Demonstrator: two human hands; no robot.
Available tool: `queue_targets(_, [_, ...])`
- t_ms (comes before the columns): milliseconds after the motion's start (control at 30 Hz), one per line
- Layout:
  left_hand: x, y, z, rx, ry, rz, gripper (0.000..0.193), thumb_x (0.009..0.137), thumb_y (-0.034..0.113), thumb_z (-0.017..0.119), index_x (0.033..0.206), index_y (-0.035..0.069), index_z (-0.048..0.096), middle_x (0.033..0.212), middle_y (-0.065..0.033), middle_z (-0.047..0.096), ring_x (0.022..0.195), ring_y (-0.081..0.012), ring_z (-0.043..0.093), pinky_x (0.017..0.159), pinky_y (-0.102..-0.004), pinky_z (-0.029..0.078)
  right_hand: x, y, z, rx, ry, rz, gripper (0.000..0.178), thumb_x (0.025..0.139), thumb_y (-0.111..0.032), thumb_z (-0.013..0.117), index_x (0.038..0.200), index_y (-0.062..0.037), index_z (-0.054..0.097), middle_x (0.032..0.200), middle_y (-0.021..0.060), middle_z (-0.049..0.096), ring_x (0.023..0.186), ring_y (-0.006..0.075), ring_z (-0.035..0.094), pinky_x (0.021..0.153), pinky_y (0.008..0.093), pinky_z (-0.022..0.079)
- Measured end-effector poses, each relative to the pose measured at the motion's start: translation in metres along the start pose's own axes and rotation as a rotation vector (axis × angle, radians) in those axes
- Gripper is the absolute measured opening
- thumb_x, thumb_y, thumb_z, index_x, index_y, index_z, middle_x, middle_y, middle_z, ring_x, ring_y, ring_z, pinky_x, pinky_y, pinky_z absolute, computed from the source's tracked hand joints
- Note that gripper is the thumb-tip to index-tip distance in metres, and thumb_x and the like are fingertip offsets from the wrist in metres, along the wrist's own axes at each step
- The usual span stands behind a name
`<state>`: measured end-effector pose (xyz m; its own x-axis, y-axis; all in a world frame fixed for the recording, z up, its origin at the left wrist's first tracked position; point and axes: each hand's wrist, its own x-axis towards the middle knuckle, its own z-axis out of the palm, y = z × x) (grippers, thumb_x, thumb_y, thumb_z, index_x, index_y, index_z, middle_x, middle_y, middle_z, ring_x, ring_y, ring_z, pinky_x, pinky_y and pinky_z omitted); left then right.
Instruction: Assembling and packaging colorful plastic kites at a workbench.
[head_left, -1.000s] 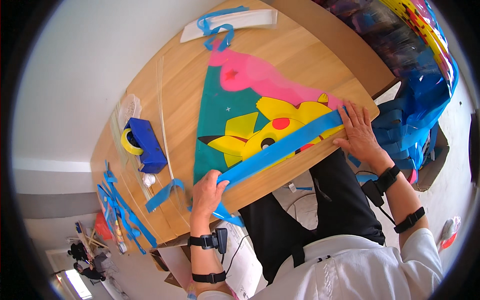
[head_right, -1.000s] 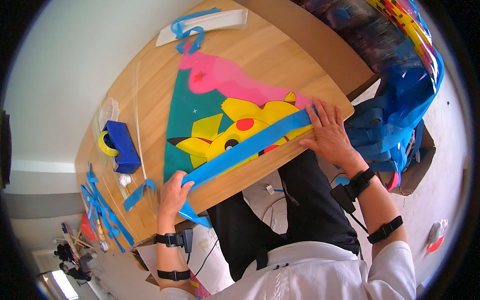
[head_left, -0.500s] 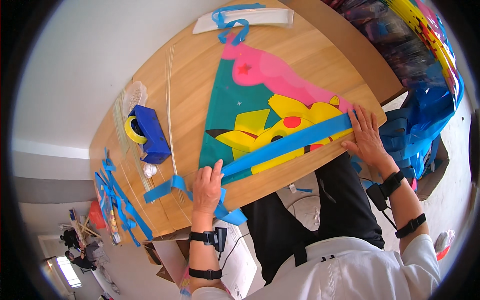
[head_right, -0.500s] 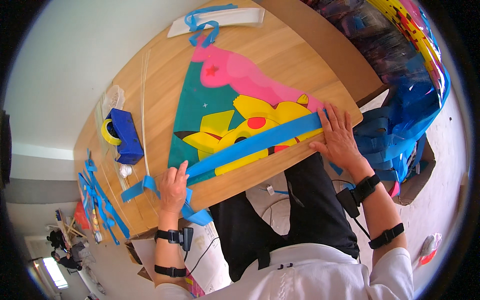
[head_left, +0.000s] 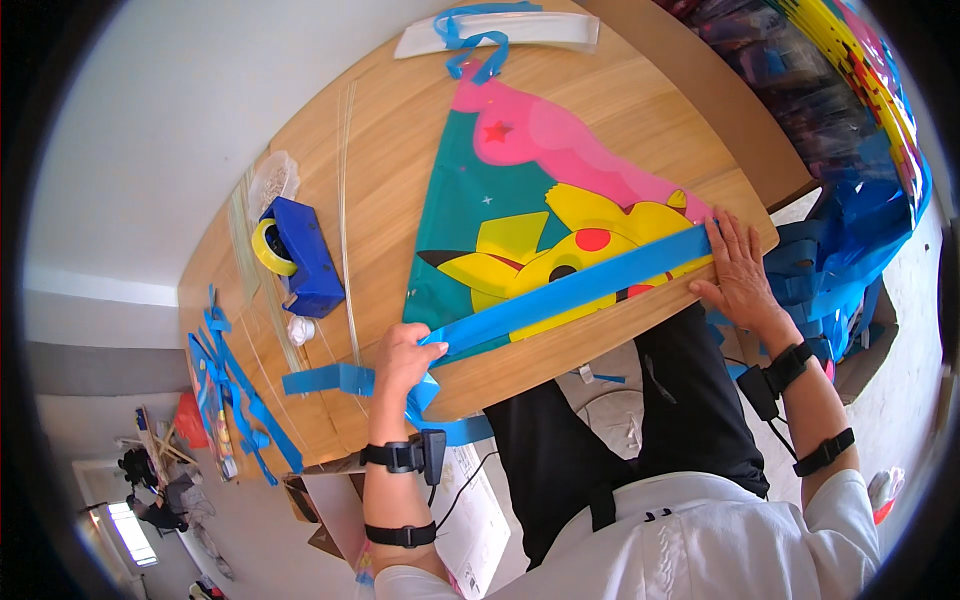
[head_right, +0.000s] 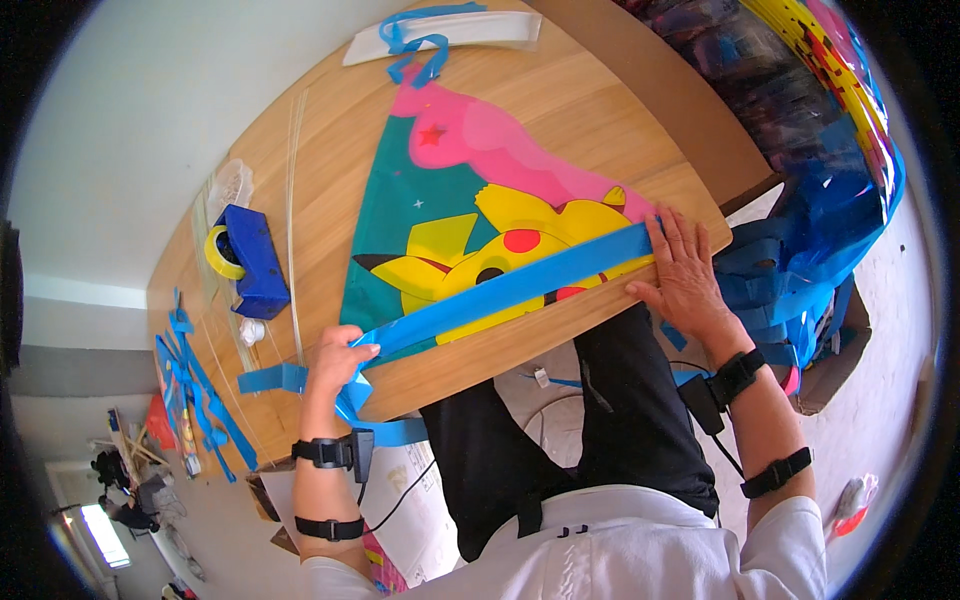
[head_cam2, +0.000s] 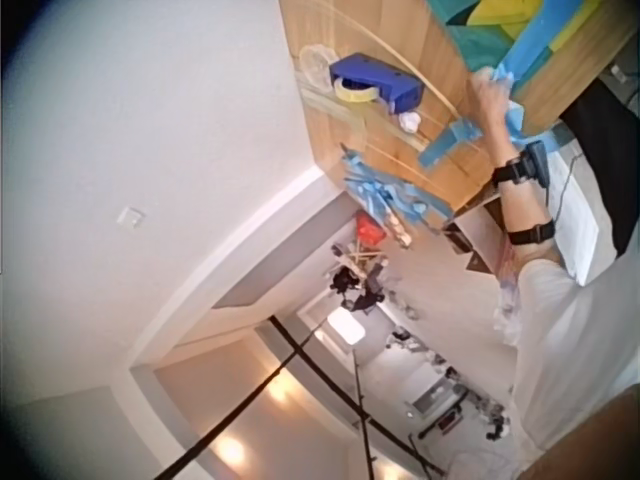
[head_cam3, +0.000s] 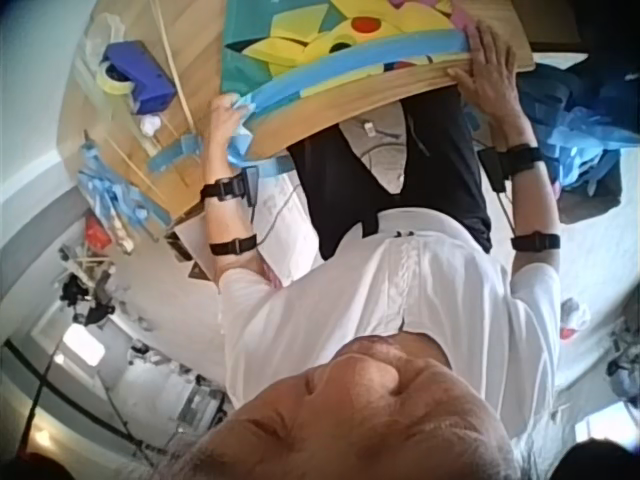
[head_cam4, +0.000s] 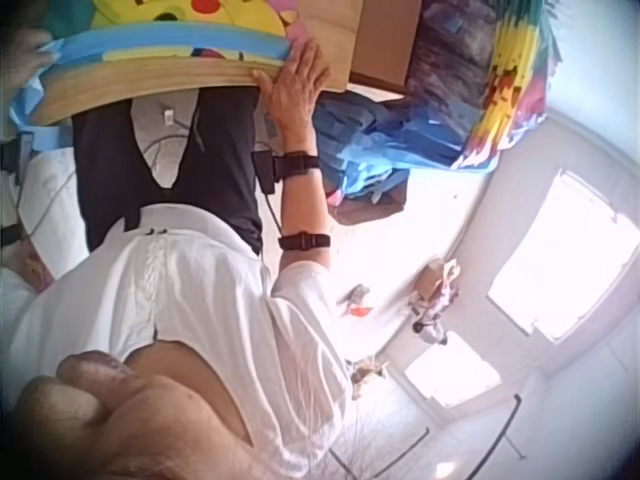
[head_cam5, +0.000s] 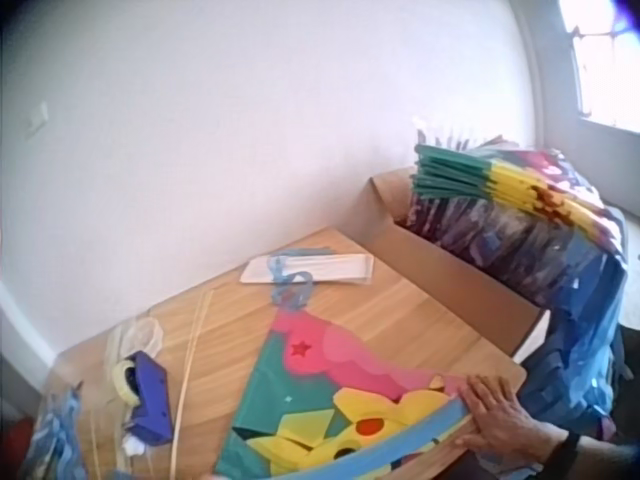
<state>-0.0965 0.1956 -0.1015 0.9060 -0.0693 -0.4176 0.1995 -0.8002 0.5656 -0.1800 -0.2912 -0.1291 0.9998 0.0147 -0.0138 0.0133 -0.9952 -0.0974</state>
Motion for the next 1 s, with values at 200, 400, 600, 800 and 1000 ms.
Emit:
queue_targets(200, [0.000, 0.011, 0.005, 0.203, 0.060, -0.020, 0.029, 0.067, 0.026, 0.080, 0.064, 0.004, 0.062, 0.060, -0.0151, 0.057, 0.056, -0.0326, 0.055, 0.055, -0.0422, 0.040, -0.002, -0.005, 0.007, -0.003, 0.104, 0.129, 0.094, 0.084, -0.053, 0.065, 0.152, -0.0033, 0.023, 0.160, 0.0175, 0.019, 0.150, 0.0334, 0.012, 0.121, 0.0522, 0.002])
queue_targets(400, [-0.002, 0.011, 0.006, 0.243, 0.080, -0.013, 0.030, 0.067, 0.026, 0.081, 0.062, 0.005, 0.060, 0.059, -0.0159, 0.055, 0.056, -0.0322, 0.055, 0.055, -0.0416, 0.041, 0.012, -0.165, -0.027, 0.279, -0.069, -0.382, 0.084, 0.078, -0.044, 0.074, 0.142, 0.0004, 0.042, 0.154, 0.0178, 0.031, 0.147, 0.0334, 0.022, 0.120, 0.0497, 0.012])
queue_targets(600, [-0.003, 0.015, 0.003, 0.199, 0.041, -0.028, 0.027, 0.067, 0.026, 0.080, 0.064, 0.006, 0.062, 0.057, -0.0145, 0.054, 0.056, -0.0293, 0.055, 0.056, -0.0397, 0.041, 0.013, -0.242, 0.015, 0.322, 0.028, -0.516, 0.082, 0.083, -0.057, 0.066, 0.144, -0.0072, 0.043, 0.155, 0.0194, 0.031, 0.146, 0.0334, 0.024, 0.120, 0.0510, 0.012])
queue_targets(800, [-0.020, -0.011, -0.038, -0.358, -0.147, 0.225, 0.024, 0.067, 0.017, 0.078, 0.072, -0.002, 0.065, 0.062, -0.0007, 0.056, 0.057, -0.0137, 0.053, 0.055, -0.0305, 0.041, 0.012, -0.241, 0.016, 0.287, 0.023, -0.523, 0.085, 0.083, -0.061, 0.063, 0.146, -0.0087, 0.041, 0.155, 0.0199, 0.030, 0.146, 0.0347, 0.024, 0.120, 0.0520, 0.012])
queue_targets(1000, [-0.060, -0.030, -0.104, -0.252, -0.085, -0.091, 0.016, 0.067, 0.009, 0.073, 0.076, -0.001, 0.064, 0.076, -0.0043, 0.063, 0.064, -0.0117, 0.058, 0.057, -0.0279, 0.045, 0.012, -0.241, 0.018, 0.328, 0.025, -0.527, 0.083, 0.084, -0.056, 0.064, 0.146, -0.0073, 0.039, 0.154, 0.0215, 0.029, 0.147, 0.0356, 0.022, 0.120, 0.0516, 0.012])
